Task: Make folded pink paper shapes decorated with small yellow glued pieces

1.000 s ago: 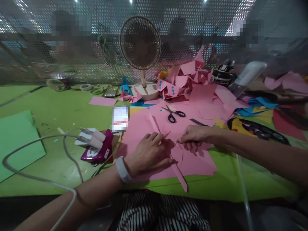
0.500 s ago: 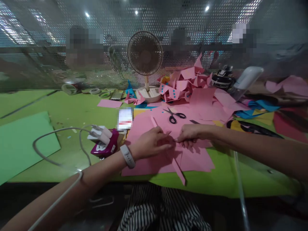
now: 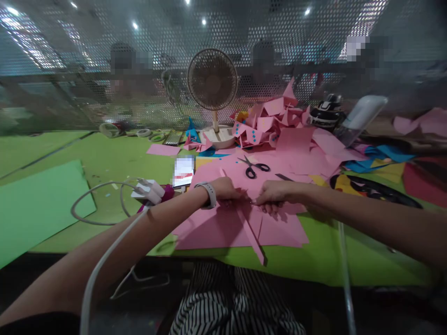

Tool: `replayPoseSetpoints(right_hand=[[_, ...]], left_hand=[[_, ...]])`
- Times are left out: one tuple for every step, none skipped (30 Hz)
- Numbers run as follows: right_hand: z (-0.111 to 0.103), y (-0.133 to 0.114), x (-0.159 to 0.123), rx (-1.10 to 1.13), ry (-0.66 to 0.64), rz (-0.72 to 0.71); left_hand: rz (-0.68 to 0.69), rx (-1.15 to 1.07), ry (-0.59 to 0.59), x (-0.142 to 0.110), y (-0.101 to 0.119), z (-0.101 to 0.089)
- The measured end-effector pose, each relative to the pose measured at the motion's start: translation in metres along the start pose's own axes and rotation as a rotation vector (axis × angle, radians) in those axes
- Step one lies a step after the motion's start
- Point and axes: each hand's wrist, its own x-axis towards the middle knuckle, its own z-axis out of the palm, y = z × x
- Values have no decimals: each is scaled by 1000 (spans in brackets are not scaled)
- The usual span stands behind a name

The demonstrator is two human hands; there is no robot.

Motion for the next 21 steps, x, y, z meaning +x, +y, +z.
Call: replayPoseSetpoints(right_hand=[[0,0,0,3,-2,-1],[0,0,-1,4,-3,-5],[-1,0,-1,5,-3,-9],[-1,1,0,5,-3,-14],[-1,1,0,5,-2,-20],[-1,2,0,5,-1,-24],[-1,3,1,5,-1,-27],[-1,4,1,5,-1,-30],[-1,4,2,6,-2,-32],[-1,5,2,7,-3,-35],[-1,5,2,6,-4,-35],[-1,5,2,5,-6,-35],[-1,5,2,3,-6,-34],[-1,4,2,-1,-8,-33],[-1,4,1,-6,-8,-33],[-1,4,1,-12,-5,-33],[-1,4,1,-17,-3,-34],[-1,4,0,-19,0,-36],[-1,4,0,-18,1,-37],[-1,4,1,-14,3,-39],[-1,5,1,-8,1,-40]], left_hand=[[-2,-8,-6,0,1,-1],[-3,-14,-12,0,1,-2],[-2,-21,-21,-1,2,-2],[2,-25,-30,-1,3,-3],[4,-26,-39,-2,3,-4],[6,-26,-47,-3,3,-4],[7,-28,-54,-4,3,-5],[5,-36,-63,-5,3,-6],[4,-48,-75,-6,3,-7],[-1,-63,-86,-7,3,-8],[-8,-78,-95,-8,3,-10],[-18,-85,-101,-9,4,-11],[-28,-80,-104,-10,4,-13],[-37,-63,-105,-11,5,-14],[-46,-37,-106,-11,6,-16],[-50,-9,-112,-11,7,-17],[-56,15,-119,-10,7,-18],[-65,33,-126,-10,8,-19],[-76,43,-131,-9,9,-20],[-87,47,-134,-8,9,-20],[-95,46,-135,-7,9,-20]])
